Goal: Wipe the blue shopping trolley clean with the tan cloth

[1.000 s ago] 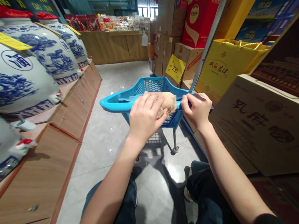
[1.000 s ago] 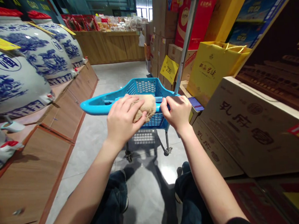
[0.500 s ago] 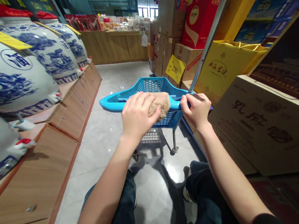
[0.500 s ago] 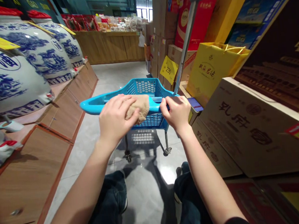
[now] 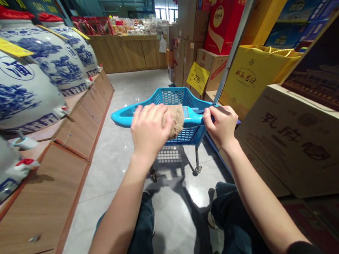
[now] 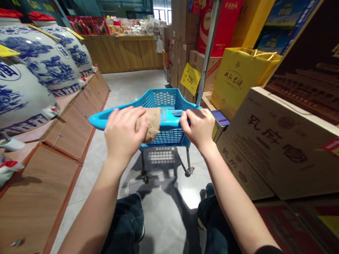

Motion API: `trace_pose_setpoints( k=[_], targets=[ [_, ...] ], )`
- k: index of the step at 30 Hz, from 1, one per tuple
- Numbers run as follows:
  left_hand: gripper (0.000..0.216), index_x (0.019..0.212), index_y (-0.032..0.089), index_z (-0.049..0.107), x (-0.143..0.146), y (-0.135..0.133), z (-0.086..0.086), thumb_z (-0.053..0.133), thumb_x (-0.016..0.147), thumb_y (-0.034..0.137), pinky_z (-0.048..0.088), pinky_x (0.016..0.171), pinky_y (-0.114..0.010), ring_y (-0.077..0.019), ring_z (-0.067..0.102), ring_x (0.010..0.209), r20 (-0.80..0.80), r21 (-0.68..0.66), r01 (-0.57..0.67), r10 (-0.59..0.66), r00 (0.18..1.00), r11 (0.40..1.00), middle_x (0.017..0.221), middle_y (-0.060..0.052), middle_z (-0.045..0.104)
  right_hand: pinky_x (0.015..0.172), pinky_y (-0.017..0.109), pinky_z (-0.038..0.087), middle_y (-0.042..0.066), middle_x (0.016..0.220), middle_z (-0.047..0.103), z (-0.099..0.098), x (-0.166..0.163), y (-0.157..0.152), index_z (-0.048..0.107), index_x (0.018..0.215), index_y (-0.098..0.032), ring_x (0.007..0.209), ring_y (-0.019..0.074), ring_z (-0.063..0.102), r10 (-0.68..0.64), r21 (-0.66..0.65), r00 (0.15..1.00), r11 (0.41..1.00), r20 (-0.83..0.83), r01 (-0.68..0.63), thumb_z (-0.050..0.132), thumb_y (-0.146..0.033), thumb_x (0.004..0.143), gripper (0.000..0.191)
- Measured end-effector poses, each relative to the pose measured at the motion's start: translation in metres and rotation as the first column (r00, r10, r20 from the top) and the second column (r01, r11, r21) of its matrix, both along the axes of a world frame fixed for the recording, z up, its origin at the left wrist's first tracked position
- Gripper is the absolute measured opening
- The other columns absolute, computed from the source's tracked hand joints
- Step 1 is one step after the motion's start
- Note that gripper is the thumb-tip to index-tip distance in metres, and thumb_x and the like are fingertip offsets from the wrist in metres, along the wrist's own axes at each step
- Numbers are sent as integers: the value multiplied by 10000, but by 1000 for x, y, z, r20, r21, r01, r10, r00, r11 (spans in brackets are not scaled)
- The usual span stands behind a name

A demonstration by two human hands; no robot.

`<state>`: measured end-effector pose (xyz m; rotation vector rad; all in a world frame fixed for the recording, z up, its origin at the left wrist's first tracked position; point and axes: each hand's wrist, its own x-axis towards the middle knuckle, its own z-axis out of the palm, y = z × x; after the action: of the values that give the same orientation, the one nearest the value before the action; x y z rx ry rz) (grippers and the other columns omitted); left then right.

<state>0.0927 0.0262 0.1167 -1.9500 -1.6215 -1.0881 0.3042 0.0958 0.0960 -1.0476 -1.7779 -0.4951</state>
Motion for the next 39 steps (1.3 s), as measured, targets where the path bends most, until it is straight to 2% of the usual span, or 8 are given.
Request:
trace_pose_setpoints(
  k=[3, 10, 17, 23, 30, 32, 37, 39],
  targets=[
    [340, 1150, 229, 753, -7, 2, -1, 466, 1000, 331, 314, 1225, -648, -342, 620, 1302, 48, 23, -86, 84, 995, 996, 1246, -88, 764, 664, 331, 326, -4, 528, 463, 0, -3, -2, 410, 557, -242, 560, 171, 394, -16, -17, 1000, 1000, -7, 16, 460, -310, 949, 401],
    [396, 1307, 195, 690, 28, -1, -6, 524, 963, 299, 400, 1200, -548, -306, 614, 1314, -100, -44, 153, -157, 983, 987, 1360, -110, 710, 681, 332, 335, 1, 540, 482, 0, -3, -3, 438, 565, -242, 574, 175, 412, -26, -35, 1000, 999, -7, 25, 460, -307, 952, 393],
    [333, 1112, 227, 763, -7, 5, -3, 462, 994, 304, 361, 1202, -591, -300, 682, 1183, 62, 60, -96, 92, 994, 994, 1201, -76, 780, 685, 325, 339, -7, 533, 476, 0, -3, -3, 440, 573, -240, 572, 170, 422, 9, -13, 1000, 1000, 8, -9, 447, -314, 968, 402],
    [421, 1362, 207, 658, 32, -3, -18, 533, 970, 294, 379, 1214, -529, -303, 595, 1332, -157, -4, 130, -129, 979, 991, 1398, -97, 689, 665, 330, 325, -4, 524, 464, 0, -2, 0, 420, 557, -242, 557, 171, 395, -21, -7, 1000, 1000, -13, 21, 463, -303, 944, 394],
    [322, 1183, 292, 748, -21, 4, -15, 513, 963, 313, 245, 1254, -630, -319, 641, 1232, 47, 83, -46, 42, 998, 995, 1248, -59, 753, 681, 331, 335, -3, 536, 469, 1, -1, -2, 445, 567, -240, 570, 173, 421, 21, -39, 1000, 999, 12, -21, 445, -327, 971, 414],
    [334, 1172, 286, 752, -21, 4, -17, 492, 962, 286, 270, 1240, -628, -320, 637, 1234, 86, 105, -77, 68, 994, 991, 1238, -66, 753, 685, 331, 339, 0, 540, 472, 0, -3, -3, 452, 568, -240, 576, 175, 427, 12, -49, 1000, 999, -5, -12, 449, -325, 966, 407],
    [379, 1265, 270, 718, 12, 2, -27, 541, 930, 295, 379, 1200, -541, -295, 623, 1259, -94, 97, 60, -51, 994, 993, 1284, -62, 736, 675, 337, 331, 1, 533, 462, 0, -3, -2, 423, 560, -243, 566, 177, 401, -33, -33, 999, 999, -15, 33, 456, -315, 950, 398],
    [369, 1256, 276, 722, 12, 3, -25, 555, 929, 314, 391, 1190, -530, -291, 629, 1242, -124, 95, 77, -65, 990, 993, 1276, -59, 739, 671, 337, 328, 1, 532, 462, 0, -2, -2, 417, 561, -244, 564, 177, 398, -30, -20, 1000, 999, -4, 30, 454, -312, 952, 399]
  ],
)
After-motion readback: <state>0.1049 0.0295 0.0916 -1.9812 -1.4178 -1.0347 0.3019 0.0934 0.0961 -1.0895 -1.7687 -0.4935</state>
